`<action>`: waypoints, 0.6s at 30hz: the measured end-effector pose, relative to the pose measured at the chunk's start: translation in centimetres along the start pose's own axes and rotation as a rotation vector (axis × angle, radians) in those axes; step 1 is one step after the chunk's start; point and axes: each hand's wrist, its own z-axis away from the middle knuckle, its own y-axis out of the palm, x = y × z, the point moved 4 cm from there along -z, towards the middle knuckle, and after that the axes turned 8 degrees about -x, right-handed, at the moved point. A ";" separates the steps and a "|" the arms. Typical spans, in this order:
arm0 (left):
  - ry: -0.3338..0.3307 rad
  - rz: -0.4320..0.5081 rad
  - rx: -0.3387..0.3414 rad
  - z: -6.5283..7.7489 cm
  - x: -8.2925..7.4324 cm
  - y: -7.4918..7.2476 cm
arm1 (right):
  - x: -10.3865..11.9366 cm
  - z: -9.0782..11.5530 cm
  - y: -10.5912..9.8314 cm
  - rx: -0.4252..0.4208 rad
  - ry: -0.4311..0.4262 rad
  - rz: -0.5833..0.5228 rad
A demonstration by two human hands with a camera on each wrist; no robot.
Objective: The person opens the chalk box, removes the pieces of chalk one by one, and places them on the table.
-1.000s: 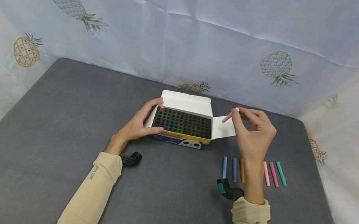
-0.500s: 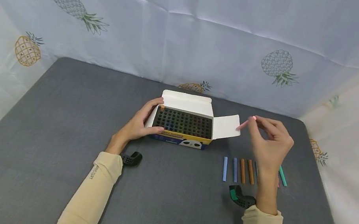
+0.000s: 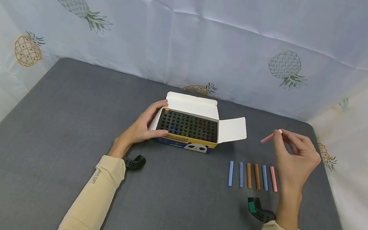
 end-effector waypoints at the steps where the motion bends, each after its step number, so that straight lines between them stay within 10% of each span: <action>1: -0.001 -0.001 -0.001 0.0 0.0 0.0 | -0.4 0.0 -0.2 -0.002 -0.005 0.005; 18: -0.030 0.011 -0.006 0.0 -0.3 -0.1 | -5.7 0.4 -6.8 0.055 -0.014 0.375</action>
